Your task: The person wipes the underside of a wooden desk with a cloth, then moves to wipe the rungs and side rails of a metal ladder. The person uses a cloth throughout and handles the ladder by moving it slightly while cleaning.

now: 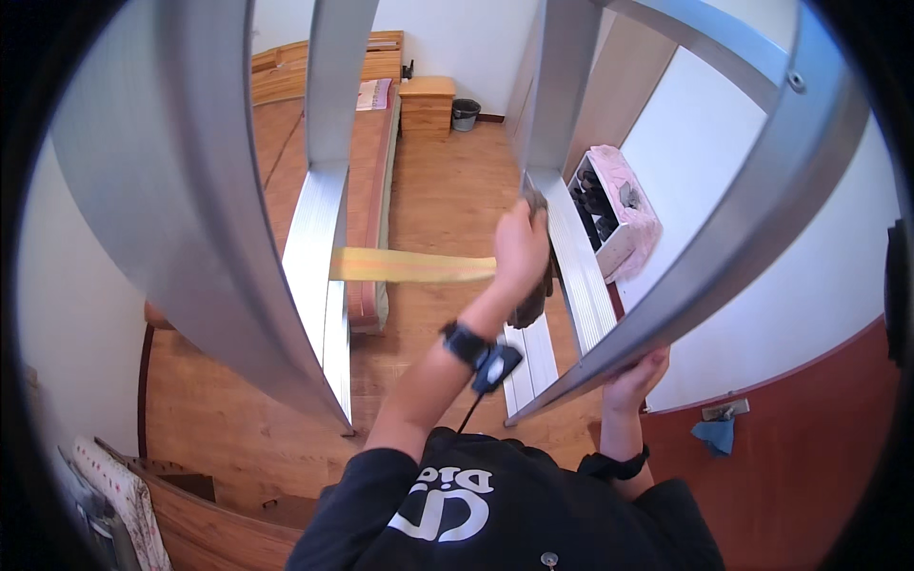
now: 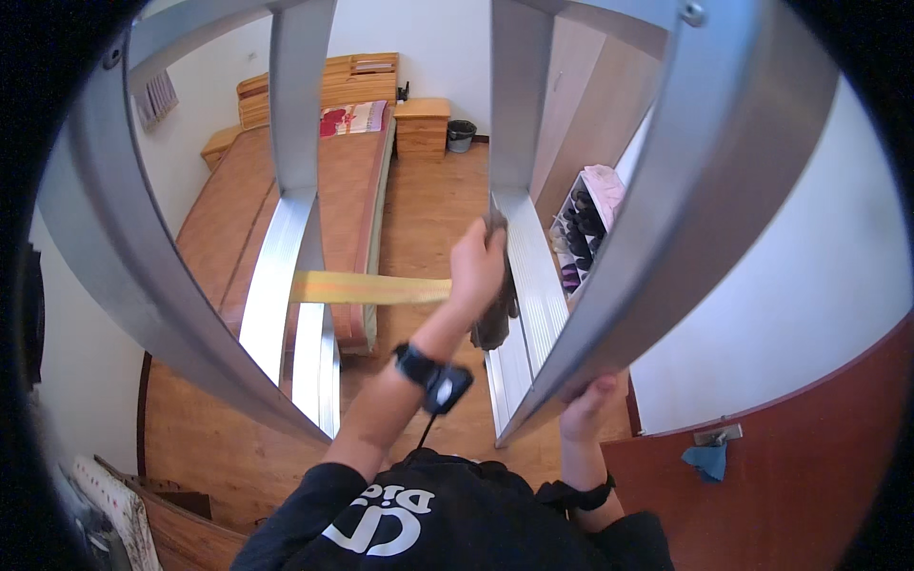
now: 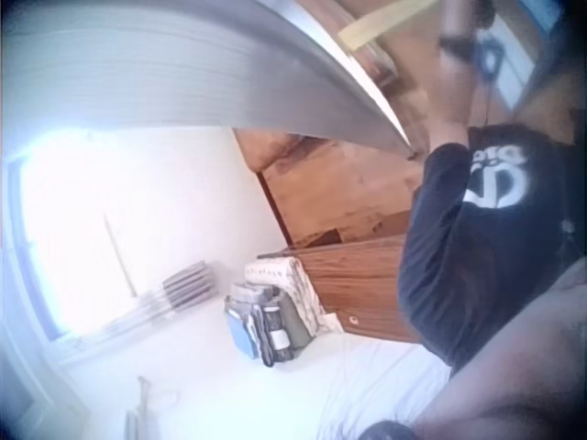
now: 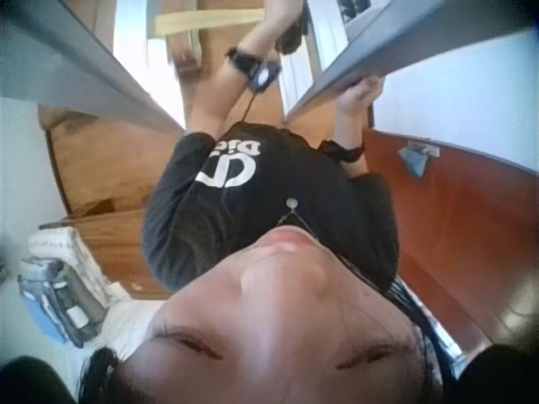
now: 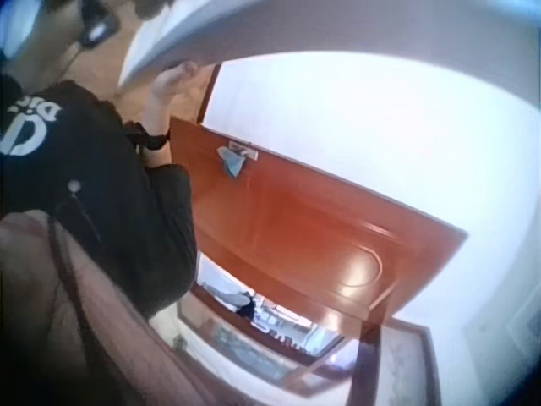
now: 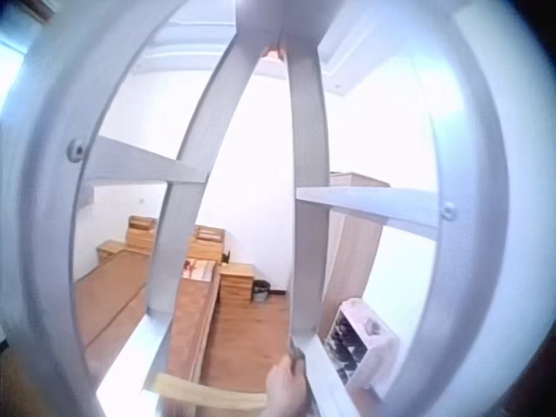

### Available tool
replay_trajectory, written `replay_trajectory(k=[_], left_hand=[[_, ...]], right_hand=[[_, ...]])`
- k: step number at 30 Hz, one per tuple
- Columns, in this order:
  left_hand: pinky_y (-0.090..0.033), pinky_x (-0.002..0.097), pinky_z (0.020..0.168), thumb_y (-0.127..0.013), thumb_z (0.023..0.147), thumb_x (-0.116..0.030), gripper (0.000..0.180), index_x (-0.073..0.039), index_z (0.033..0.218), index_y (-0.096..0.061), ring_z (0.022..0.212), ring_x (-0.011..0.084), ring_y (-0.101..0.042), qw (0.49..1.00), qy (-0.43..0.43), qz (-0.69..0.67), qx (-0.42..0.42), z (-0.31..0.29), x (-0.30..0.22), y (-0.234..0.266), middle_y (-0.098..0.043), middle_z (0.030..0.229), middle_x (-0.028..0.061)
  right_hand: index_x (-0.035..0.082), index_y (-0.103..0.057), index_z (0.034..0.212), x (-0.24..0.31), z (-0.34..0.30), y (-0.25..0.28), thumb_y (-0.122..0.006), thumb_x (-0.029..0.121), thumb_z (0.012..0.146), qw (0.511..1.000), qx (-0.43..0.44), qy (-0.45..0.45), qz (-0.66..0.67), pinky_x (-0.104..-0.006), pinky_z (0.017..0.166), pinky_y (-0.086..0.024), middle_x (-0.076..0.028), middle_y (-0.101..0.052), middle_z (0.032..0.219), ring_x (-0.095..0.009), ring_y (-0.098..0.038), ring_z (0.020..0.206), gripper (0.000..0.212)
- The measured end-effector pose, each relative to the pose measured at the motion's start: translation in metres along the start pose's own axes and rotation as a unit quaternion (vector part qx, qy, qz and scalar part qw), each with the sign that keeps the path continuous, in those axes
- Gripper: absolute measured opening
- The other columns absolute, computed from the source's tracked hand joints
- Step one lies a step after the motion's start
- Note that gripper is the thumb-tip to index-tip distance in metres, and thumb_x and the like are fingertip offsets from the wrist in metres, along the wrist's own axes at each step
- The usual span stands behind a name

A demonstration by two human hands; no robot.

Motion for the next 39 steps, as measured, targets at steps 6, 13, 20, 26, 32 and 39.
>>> replay_trajectory(k=[6, 13, 20, 26, 32, 39], left_hand=[[-0.042, 0.0497, 0.071, -0.055, 0.087, -0.013, 0.015, 0.002, 0.087, -0.052, 0.081, 0.0447, -0.053, 0.999, -0.005, 0.032, -0.002, -0.014, 0.000, 0.006, -0.056, 0.083, 0.0264], [-0.044, 0.0498, 0.070, -0.057, 0.084, -0.013, 0.015, 0.001, 0.089, -0.056, 0.083, 0.0439, -0.056, 0.998, 0.002, 0.070, -0.001, 0.049, 0.006, 0.001, -0.060, 0.084, 0.0265], [-0.039, 0.0470, 0.064, -0.054, 0.087, -0.010, 0.014, 0.002, 0.082, -0.048, 0.073, 0.0407, -0.049, 0.996, -0.079, 0.032, 0.003, -0.058, -0.027, 0.016, -0.050, 0.076, 0.0247], [-0.039, 0.0398, 0.057, -0.058, 0.086, -0.011, 0.019, 0.002, 0.077, -0.046, 0.064, 0.0363, -0.049, 0.991, 0.003, -0.098, 0.093, -0.123, -0.044, 0.041, -0.047, 0.070, 0.0198], [-0.040, 0.0334, 0.053, -0.060, 0.083, -0.009, 0.019, 0.003, 0.075, -0.048, 0.054, 0.0255, -0.047, 0.972, 0.056, -0.150, 0.174, -0.171, -0.041, 0.060, -0.045, 0.064, 0.0159], [-0.047, 0.0266, 0.065, -0.056, 0.084, -0.007, 0.016, 0.004, 0.095, -0.060, 0.072, 0.0083, -0.055, 0.901, 0.119, -0.288, 0.303, -0.168, -0.027, 0.072, -0.060, 0.073, 0.0043]], right_hand=[[0.001, -0.047, 0.112, 0.003, -0.002, -0.005, -0.042, 0.063, 0.088, 1.000, 0.004, 0.001, 0.006, -0.0247, 0.071, -0.045, -0.005, -0.056, 0.094, -0.012, -0.056, 0.085, 0.066], [0.000, -0.046, 0.114, 0.012, -0.001, -0.019, -0.040, 0.061, 0.090, 0.999, 0.000, 0.039, -0.021, -0.0250, 0.075, -0.043, -0.006, -0.054, 0.097, -0.012, -0.053, 0.088, 0.066], [0.000, -0.046, 0.114, 0.003, 0.000, -0.010, -0.040, 0.060, 0.091, 0.998, 0.019, 0.048, -0.046, -0.0232, 0.073, -0.042, -0.005, -0.053, 0.093, -0.011, -0.052, 0.086, 0.065], [0.000, -0.047, 0.116, 0.014, 0.000, -0.017, -0.039, 0.058, 0.092, 0.999, 0.013, 0.034, -0.012, -0.0250, 0.079, -0.041, -0.005, -0.054, 0.098, -0.012, -0.052, 0.090, 0.063], [-0.003, -0.050, 0.115, 0.015, -0.001, -0.019, -0.034, 0.057, 0.094, 0.998, -0.020, 0.032, -0.058, -0.0264, 0.084, -0.040, -0.008, -0.056, 0.107, -0.013, -0.052, 0.096, 0.066], [-0.004, -0.054, 0.115, 0.017, 0.004, -0.014, -0.043, 0.048, 0.095, 0.996, -0.036, 0.067, -0.054, -0.0267, 0.090, -0.039, -0.009, -0.059, 0.108, -0.014, -0.052, 0.101, 0.057]])
Point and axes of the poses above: each hand's wrist, its own z-axis towards the middle knuckle, its own y-axis out of the back of the hand, x = y × z, the point moved 4 cm from there along z, towards the middle knuckle
